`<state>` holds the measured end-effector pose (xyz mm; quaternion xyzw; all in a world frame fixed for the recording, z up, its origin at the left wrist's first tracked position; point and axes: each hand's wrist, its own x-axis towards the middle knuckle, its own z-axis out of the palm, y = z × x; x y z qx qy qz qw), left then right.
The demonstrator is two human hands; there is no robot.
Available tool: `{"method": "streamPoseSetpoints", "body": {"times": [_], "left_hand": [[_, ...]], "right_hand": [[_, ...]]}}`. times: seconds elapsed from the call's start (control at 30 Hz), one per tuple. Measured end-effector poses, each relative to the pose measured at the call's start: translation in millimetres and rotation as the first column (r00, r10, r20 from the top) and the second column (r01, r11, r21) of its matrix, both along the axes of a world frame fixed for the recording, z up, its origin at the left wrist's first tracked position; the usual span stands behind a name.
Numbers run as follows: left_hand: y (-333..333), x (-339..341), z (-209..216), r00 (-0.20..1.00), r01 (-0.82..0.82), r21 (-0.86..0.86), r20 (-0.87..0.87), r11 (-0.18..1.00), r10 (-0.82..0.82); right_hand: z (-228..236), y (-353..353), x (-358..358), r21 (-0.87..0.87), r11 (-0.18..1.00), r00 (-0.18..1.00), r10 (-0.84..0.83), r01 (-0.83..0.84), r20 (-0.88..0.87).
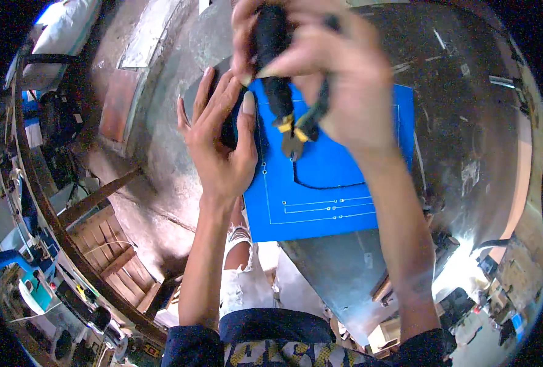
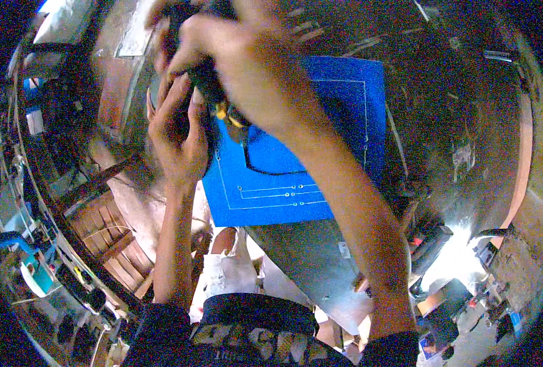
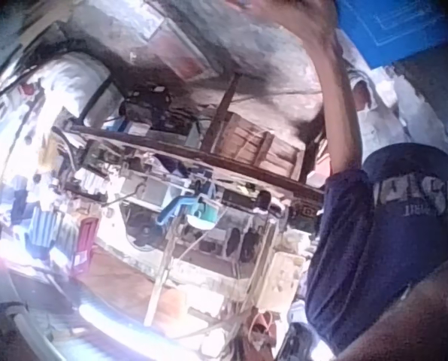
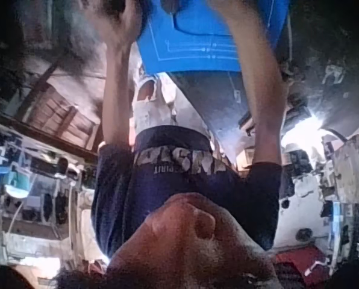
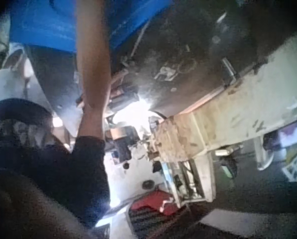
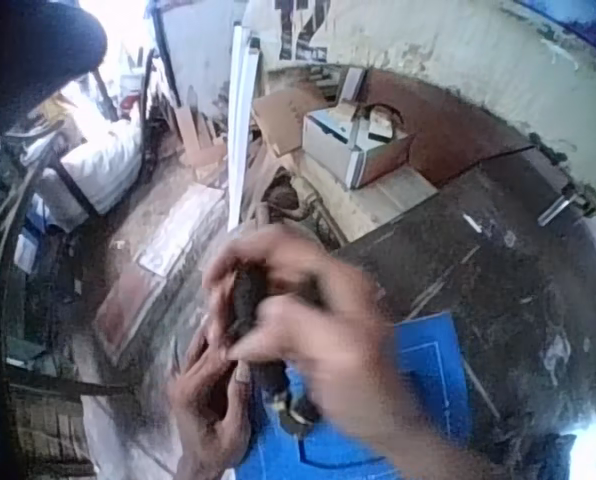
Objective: The person uses a manual cutter and a grinder to shape small plastic pieces, then applies a black strip to a blue plastic frame, heating it with a heat gun and trimming it with pliers.
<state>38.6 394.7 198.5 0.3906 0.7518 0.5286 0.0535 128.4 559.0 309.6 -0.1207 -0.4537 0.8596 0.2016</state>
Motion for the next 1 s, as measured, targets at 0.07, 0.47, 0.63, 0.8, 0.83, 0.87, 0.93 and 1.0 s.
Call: {"method": "streamPoseSetpoints", "body": {"times": [0.07, 0.47, 0.63, 0.8, 0.83, 0.87, 0.93, 1.0], "left_hand": [[4.0, 2.0, 6.8, 1.000, 0.004, -0.018, -0.030, 1.000, -0.004], [5.5, 1.9, 9.5, 0.997, 0.007, -0.067, -0.073, 0.998, -0.012], [4.1, 1.2, 6.4, 0.996, 0.003, -0.060, -0.092, 0.998, -0.009], [4.2, 0.5, 8.3, 0.995, 0.014, -0.066, -0.096, 0.998, -0.020], [5.4, 0.5, 7.8, 0.996, 0.014, -0.056, -0.085, 0.998, -0.019], [6.2, 1.0, 7.5, 0.996, 0.019, -0.056, -0.085, 0.998, -0.024], [5.1, 0.9, 7.7, 0.996, 0.014, -0.058, -0.088, 0.998, -0.019], [2.8, -1.8, 9.4, 0.995, 0.017, -0.065, -0.092, 0.998, -0.023]], "right_hand": [[12.1, 17.2, 28.7, -0.062, 0.996, 0.998, 0.055, -0.057, -0.043], [21.0, -64.2, 64.0, 0.147, 0.989, 0.710, -0.125, 0.030, 0.693], [12.3, -69.4, 68.7, 0.045, 0.993, 0.737, -0.113, 0.111, 0.666], [8.5, -72.6, 66.9, -0.018, 0.978, 0.769, -0.151, 0.206, 0.621], [8.0, -69.7, 66.0, -0.009, 0.979, 0.763, -0.155, 0.206, 0.627], [7.6, -67.2, 65.4, 0.001, 0.979, 0.757, -0.160, 0.205, 0.633], [6.1, -65.0, 63.7, 0.023, 0.981, 0.744, -0.160, 0.191, 0.648], [3.0, -67.7, 60.7, 0.039, 0.984, 0.735, -0.156, 0.174, 0.660]]}}
